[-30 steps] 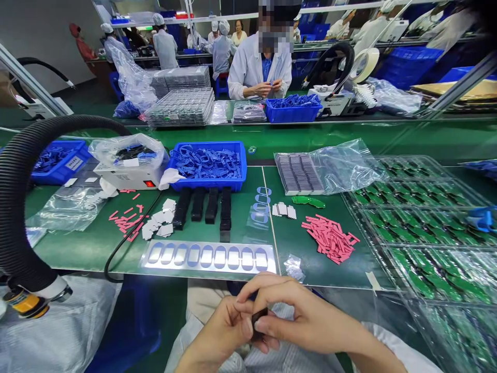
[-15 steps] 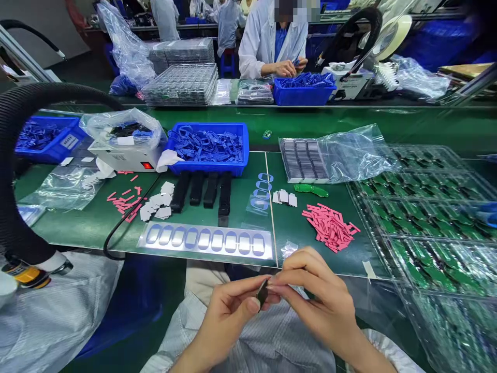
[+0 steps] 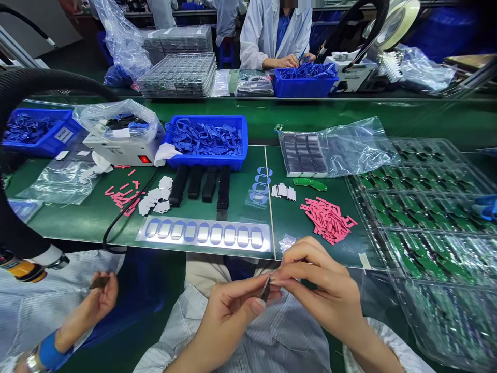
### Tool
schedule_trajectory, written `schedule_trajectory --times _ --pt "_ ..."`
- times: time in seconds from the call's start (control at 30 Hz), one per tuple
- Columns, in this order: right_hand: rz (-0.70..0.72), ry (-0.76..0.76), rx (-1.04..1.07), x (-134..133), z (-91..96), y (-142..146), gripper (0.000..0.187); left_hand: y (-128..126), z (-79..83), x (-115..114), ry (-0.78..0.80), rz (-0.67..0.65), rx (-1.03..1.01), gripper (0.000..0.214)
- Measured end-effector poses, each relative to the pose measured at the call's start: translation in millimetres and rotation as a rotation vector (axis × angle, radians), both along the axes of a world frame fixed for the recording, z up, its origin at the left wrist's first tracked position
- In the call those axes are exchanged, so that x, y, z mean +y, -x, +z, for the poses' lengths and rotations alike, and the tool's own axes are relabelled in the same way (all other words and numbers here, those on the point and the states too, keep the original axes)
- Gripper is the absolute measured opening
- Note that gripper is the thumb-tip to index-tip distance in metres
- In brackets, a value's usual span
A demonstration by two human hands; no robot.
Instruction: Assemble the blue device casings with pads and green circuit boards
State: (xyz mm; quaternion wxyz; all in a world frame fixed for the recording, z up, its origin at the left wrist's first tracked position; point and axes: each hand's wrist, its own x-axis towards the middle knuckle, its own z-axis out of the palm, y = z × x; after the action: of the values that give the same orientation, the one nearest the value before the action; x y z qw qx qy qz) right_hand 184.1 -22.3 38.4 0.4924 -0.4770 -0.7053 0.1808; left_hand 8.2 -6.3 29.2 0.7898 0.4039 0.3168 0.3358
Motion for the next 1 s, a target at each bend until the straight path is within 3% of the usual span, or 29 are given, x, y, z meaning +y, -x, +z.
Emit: schedule_trajectory --times 0.33,0.47,0.63,0.7,0.8,0.9,1.0 --pt "0.023 0.070 0.028 -6.4 -9.3 -3.0 0.014 3.0 -6.0 -3.0 -0.308 0.029 0.212 0.030" --pt "-0.012 0.047 -0.018 -9.6 -13.5 0.7 0.014 -1.7 -8.7 -4.7 -0.220 0.045 0.187 0.027" --pt "-0.115 -0.233 -0.296 -22.5 -17.7 1.2 0.015 -13.8 -18.8 -14.0 -0.013 0.120 0.076 0.023" --pt "-0.125 -0.265 -0.336 -28.8 -19.1 -3.5 0.015 -18.7 -22.2 -15.7 0.048 0.173 0.022 0.022" --pt "-0.245 -0.058 -0.230 -30.5 -28.1 -16.1 0.011 -22.8 -25.7 -13.1 0.135 0.287 -0.041 0.022" --pt "-0.418 0.169 -0.261 -20.0 -51.2 -29.1 0.012 -22.8 -28.0 -8.1 0.200 0.390 -0.060 0.025" --pt "-0.525 0.173 -0.389 -8.6 -78.2 -35.0 0.012 -21.5 -27.8 -6.2 0.217 0.417 -0.045 0.028"
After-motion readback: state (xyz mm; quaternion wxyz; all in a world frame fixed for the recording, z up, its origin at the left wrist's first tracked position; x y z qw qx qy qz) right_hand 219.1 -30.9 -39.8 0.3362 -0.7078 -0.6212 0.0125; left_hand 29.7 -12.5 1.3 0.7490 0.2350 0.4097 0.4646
